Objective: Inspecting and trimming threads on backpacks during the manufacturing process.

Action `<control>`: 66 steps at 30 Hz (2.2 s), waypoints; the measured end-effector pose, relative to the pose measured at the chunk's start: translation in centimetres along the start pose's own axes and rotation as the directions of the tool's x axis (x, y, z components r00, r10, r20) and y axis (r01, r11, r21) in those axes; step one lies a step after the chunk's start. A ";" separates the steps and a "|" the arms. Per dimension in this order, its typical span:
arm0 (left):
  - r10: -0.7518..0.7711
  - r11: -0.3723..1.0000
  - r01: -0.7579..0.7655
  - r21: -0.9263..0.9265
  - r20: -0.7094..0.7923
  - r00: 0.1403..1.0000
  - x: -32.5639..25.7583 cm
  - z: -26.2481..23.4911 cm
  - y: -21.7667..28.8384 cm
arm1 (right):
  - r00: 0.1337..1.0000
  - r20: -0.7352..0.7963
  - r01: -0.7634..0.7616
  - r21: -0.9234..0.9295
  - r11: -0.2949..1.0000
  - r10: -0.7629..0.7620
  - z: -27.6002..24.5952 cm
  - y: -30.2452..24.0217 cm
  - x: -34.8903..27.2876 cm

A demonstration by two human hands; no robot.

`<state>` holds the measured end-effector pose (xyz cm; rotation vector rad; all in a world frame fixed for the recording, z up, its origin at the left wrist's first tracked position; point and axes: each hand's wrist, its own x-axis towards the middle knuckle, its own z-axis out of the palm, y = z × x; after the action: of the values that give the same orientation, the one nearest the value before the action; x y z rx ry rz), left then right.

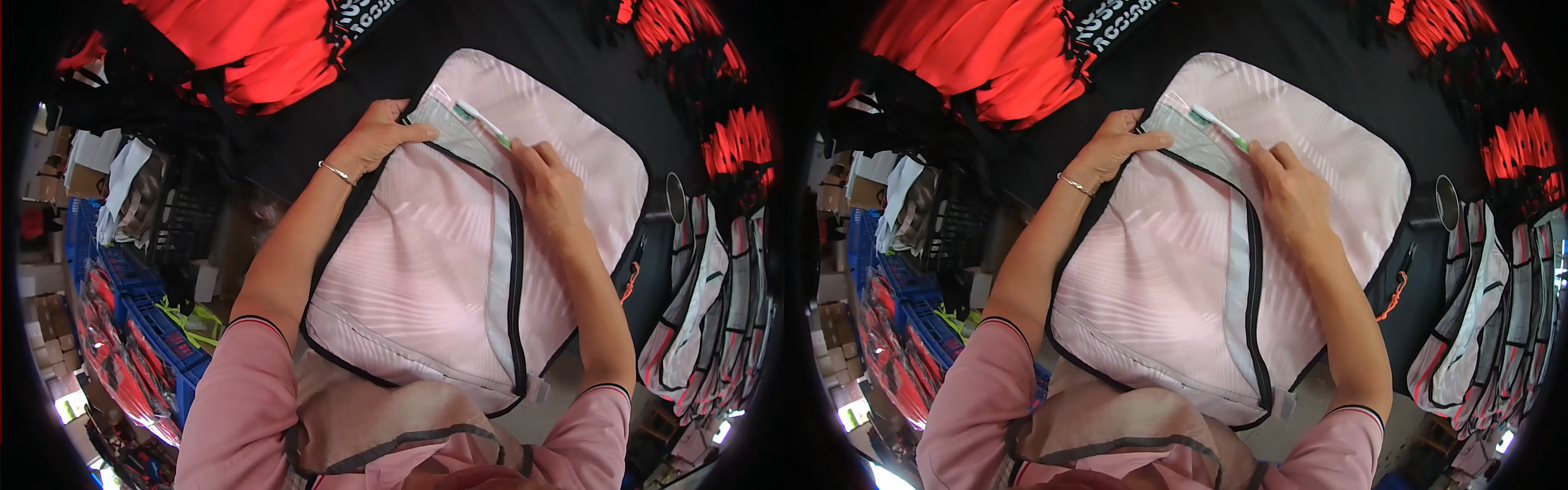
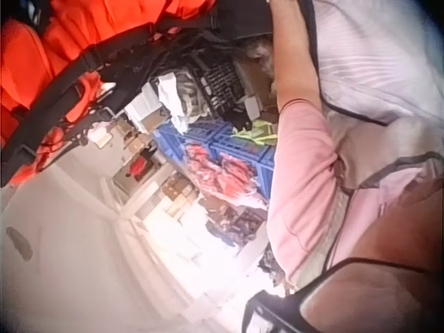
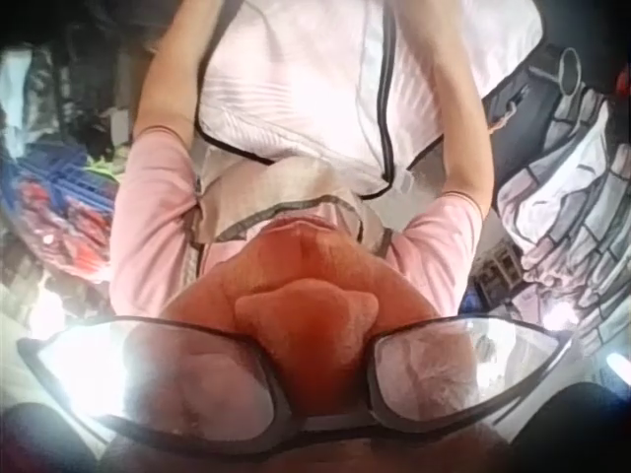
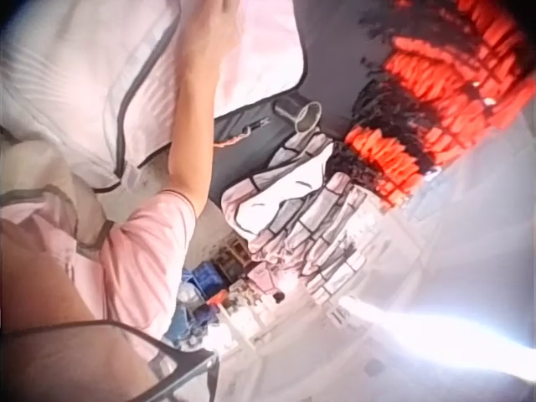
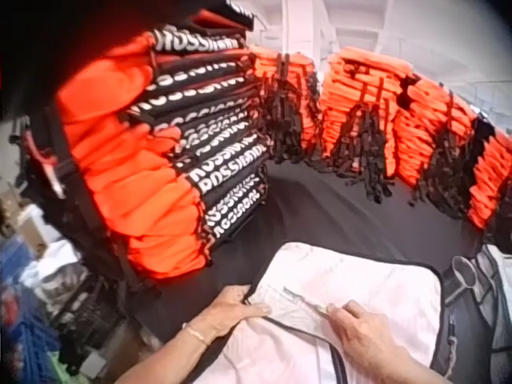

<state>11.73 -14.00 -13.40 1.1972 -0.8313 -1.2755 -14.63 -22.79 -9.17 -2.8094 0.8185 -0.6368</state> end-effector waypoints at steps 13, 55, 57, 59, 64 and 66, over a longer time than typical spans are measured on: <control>0.137 0.986 -0.129 0.105 -0.077 0.988 -1.5 -0.2 -1.2 | 0.963 0.127 -0.232 -0.055 0.971 0.238 -2.4 -5.3 -6.4; 0.160 0.121 -0.906 0.405 0.893 0.421 -15.9 12.0 -2.6 | 0.858 0.464 -0.253 0.012 0.967 0.219 -10.6 -8.6 -21.7; 0.187 0.147 -0.899 0.413 0.881 0.435 -16.3 11.8 -3.1 | 0.896 0.429 -0.158 0.066 0.985 0.115 -9.5 -8.0 -21.6; 0.206 0.171 -0.897 0.407 0.876 0.437 -16.2 11.5 -3.5 | 0.879 0.465 -0.136 0.040 0.990 0.102 -10.0 -7.7 -22.5; 0.216 0.159 -0.906 0.391 0.882 0.419 -16.0 11.7 -4.3 | 0.651 0.718 -0.144 -0.199 0.969 0.244 -14.7 -7.8 -23.6; 0.220 0.167 -0.910 0.380 0.885 0.410 -15.9 11.9 -4.5 | 0.709 0.668 -0.137 -0.184 0.973 0.226 -14.4 -7.8 -23.2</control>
<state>-3.30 -0.30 -12.60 0.7928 -2.5176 -0.3740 -34.85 -4.00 -2.51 -2.6653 0.9552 0.5020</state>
